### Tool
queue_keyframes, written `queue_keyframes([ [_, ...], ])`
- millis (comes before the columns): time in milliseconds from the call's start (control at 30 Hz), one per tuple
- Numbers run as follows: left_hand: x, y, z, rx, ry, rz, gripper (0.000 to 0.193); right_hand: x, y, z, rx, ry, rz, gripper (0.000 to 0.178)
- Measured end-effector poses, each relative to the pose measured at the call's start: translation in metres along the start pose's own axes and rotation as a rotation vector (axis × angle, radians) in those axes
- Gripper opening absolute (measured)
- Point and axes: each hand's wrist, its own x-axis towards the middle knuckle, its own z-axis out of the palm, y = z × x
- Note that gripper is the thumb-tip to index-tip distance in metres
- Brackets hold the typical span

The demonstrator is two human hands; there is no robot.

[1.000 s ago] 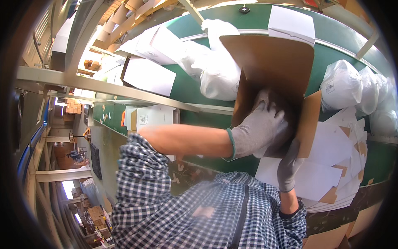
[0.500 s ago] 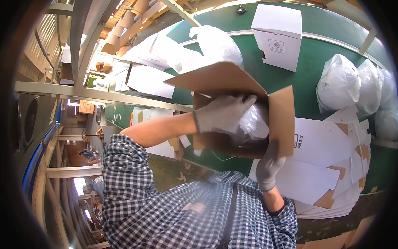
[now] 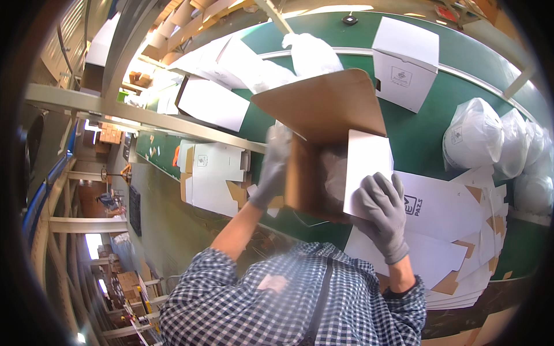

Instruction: The person walks to a conveyor belt and assembles white cardboard boxes by folding flat sheets into shape and inserting them into larger boxes. The person repeatedly picks up flat sheets, folds them, and places them into boxes on the belt.

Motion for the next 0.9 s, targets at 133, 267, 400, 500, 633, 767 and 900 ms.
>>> queue_keyframes([
  [133, 0.016, -0.022, 0.07, -0.601, -0.12, -0.284, 0.074, 0.019, -0.005, -0.025, -0.119, -0.345, -0.025, 0.063],
  [267, 0.03, -0.008, 0.081, -0.22, 0.011, 0.185, 0.076, 0.005, 0.001, -0.038, -0.038, -0.387, 0.165, 0.057],
  [400, 0.012, 0.024, 0.03, 0.388, 0.015, 0.933, 0.058, -0.038, 0.038, -0.038, 0.579, -0.163, 0.689, 0.037],
  [500, -0.02, 0.047, -0.01, 0.237, -0.572, 0.479, 0.075, -0.052, 0.063, -0.039, 0.486, -0.069, 0.764, 0.031],
  [633, -0.056, 0.06, -0.004, 0.233, -0.571, 0.345, 0.092, -0.03, 0.056, -0.048, 0.809, -0.253, 0.71, 0.039],
  [767, -0.065, 0.056, 0.022, 0.297, -0.398, 0.363, 0.079, -0.002, 0.028, -0.05, 0.612, -0.347, 0.551, 0.05],
  [900, -0.062, 0.051, 0.035, 0.27, -0.317, 0.251, 0.078, 0.001, 0.019, -0.037, 0.409, -0.077, 0.522, 0.058],
])
